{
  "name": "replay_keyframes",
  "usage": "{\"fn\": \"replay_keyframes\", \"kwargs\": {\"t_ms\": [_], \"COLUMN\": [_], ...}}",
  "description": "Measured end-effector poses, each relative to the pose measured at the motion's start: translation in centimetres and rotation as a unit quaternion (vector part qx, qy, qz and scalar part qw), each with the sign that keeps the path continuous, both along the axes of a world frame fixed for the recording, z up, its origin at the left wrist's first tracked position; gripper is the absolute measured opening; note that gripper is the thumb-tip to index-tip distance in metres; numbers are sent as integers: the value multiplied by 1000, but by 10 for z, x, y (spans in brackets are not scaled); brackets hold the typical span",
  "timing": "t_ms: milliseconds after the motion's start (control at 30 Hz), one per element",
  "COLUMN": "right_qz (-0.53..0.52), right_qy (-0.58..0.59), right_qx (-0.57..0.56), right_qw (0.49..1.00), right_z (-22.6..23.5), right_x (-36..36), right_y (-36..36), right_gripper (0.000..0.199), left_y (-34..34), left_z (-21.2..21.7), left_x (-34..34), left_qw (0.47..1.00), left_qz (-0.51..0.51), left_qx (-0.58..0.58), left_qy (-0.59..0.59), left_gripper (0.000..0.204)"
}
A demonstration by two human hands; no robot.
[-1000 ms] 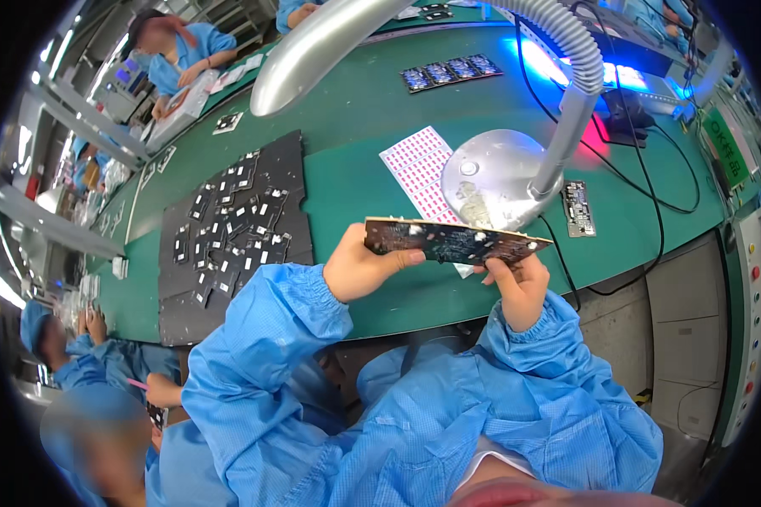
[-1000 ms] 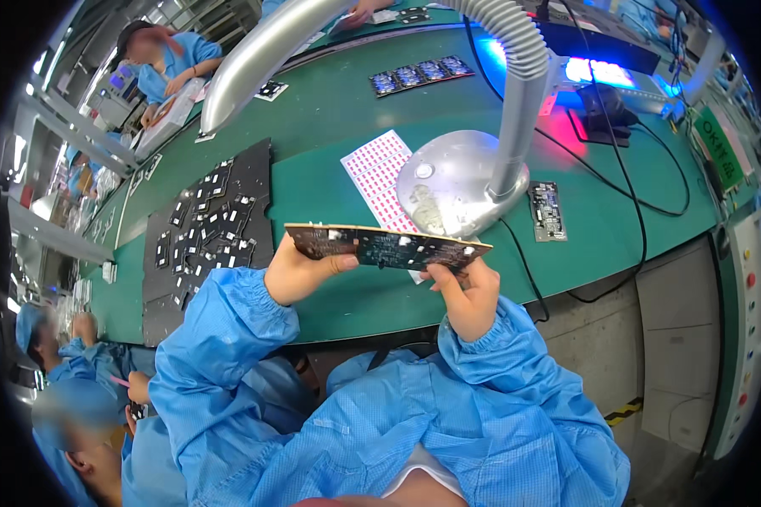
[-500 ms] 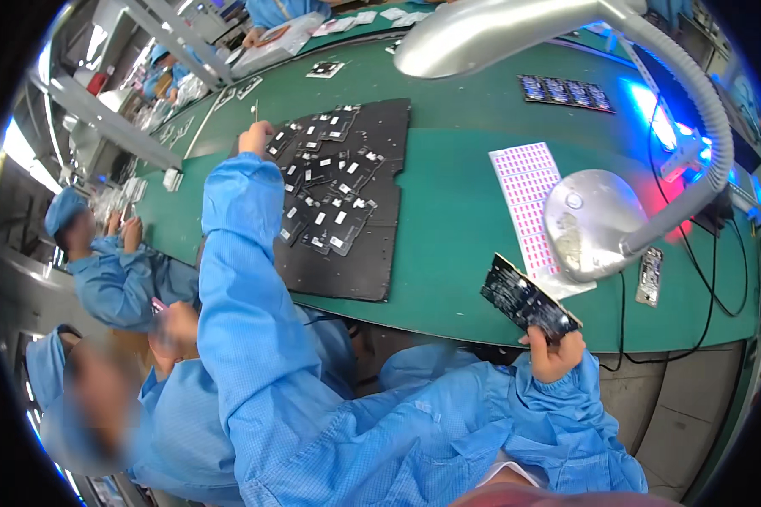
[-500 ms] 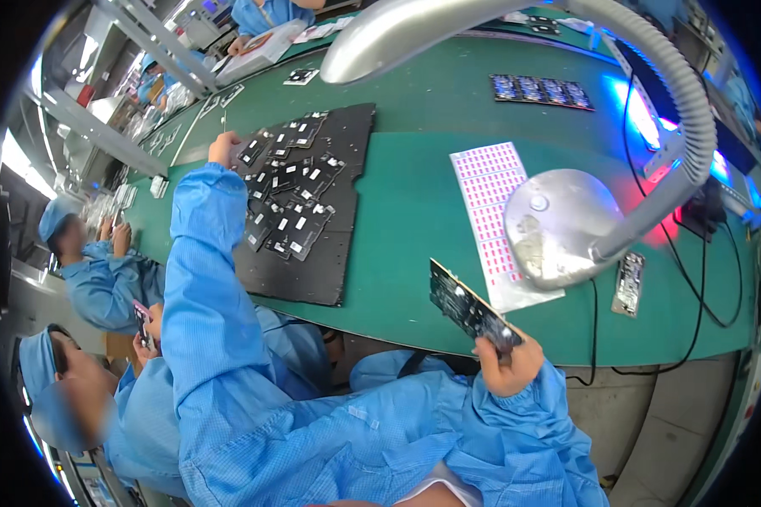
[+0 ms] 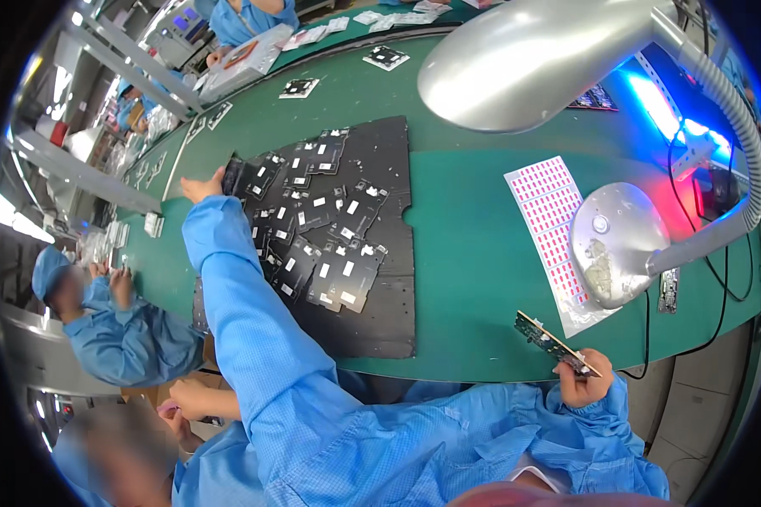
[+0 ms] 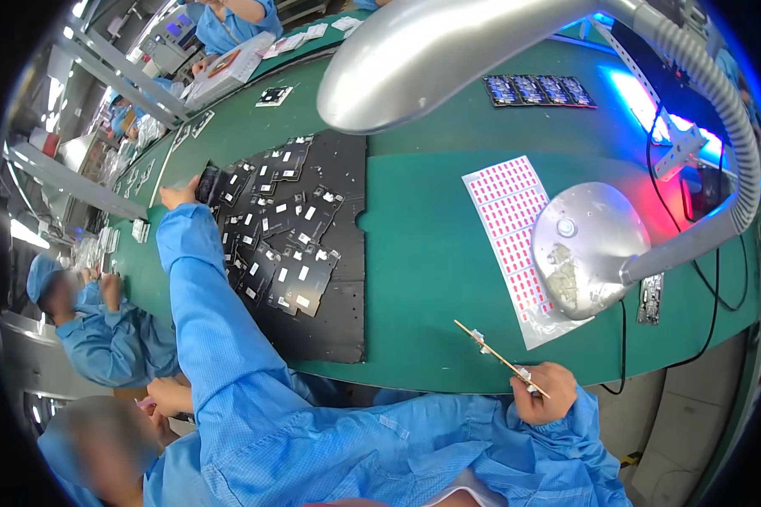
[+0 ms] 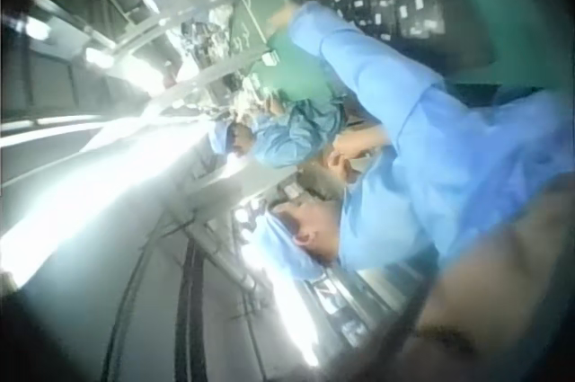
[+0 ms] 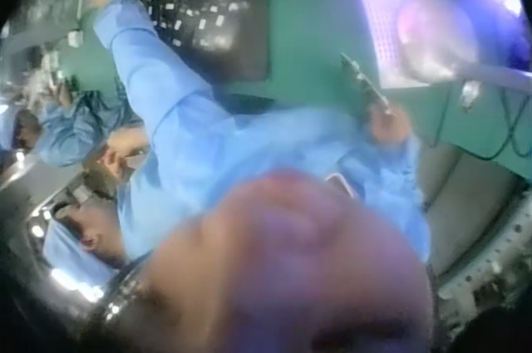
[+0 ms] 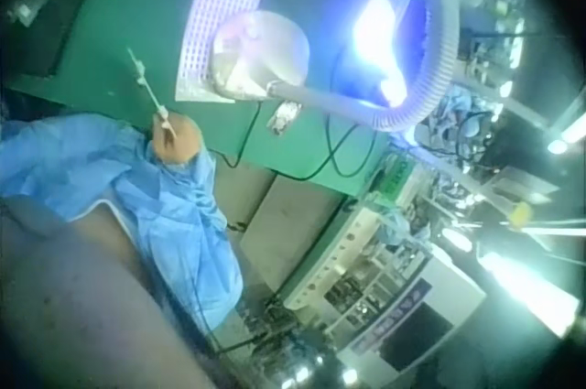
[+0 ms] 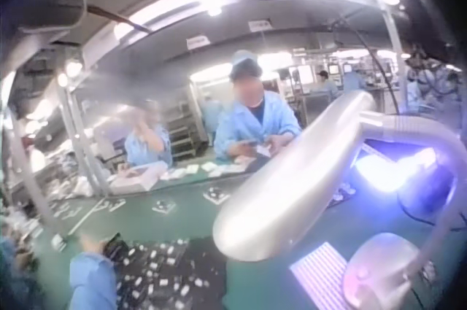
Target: Inspecting and processing printed circuit boards at an assembly station.
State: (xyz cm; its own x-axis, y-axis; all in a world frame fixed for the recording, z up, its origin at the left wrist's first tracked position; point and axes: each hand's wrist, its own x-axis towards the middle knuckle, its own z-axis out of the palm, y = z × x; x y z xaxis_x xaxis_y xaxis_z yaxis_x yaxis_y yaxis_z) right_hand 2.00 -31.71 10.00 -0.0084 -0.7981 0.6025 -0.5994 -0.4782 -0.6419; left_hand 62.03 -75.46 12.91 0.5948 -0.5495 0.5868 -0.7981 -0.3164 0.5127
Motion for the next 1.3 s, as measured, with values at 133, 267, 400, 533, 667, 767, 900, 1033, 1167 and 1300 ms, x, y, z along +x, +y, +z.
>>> {"fn": "replay_keyframes", "kwargs": {"t_ms": [133, 267, 400, 533, 667, 767, 900, 1033, 1167, 1300], "right_qz": [-4, -32, -65, -46, -1, 47, 127, -42, 134, 201], "right_qy": [-15, -73, -307, -441, -445, -443, -420, -340, -134, -91], "right_qx": [-22, 17, 81, 71, 59, 3, -13, -26, -147, -103], "right_qw": [1000, 997, 946, 893, 893, 895, 898, 939, 971, 970], "right_z": [-14, -18, -7, 13, 14, 16, 42, 51, 73, 97], "right_x": [-1, 7, 11, 20, 8, 2, -20, -33, -48, -25], "right_y": [9, 12, 6, -6, -9, 3, 21, 21, 5, -17], "right_gripper": [20, 25, 21, 26, 36, 47, 58, 42, 18, 18], "left_y": [17, 37, 103, 174, 271, 329, 337, 339, 345, 352], "left_z": [27, 81, 148, 143, 116, 88, 87, 92, 106, 95], "left_x": [1, -7, -141, -275, -401, -443, -462, -459, -441, -428], "left_qw": [999, 959, 679, 448, 381, 379, 351, 290, 288, 464], "left_qz": [10, -170, -401, -643, -792, -768, -780, -827, -913, -858], "left_qx": [-6, 150, 572, 605, 438, 326, 250, 198, 36, -121], "left_qy": [35, 171, 228, 138, 190, 400, 454, 439, 286, 185], "left_gripper": [96, 60, 47, 89, 66, 40, 37, 40, 42, 41]}}
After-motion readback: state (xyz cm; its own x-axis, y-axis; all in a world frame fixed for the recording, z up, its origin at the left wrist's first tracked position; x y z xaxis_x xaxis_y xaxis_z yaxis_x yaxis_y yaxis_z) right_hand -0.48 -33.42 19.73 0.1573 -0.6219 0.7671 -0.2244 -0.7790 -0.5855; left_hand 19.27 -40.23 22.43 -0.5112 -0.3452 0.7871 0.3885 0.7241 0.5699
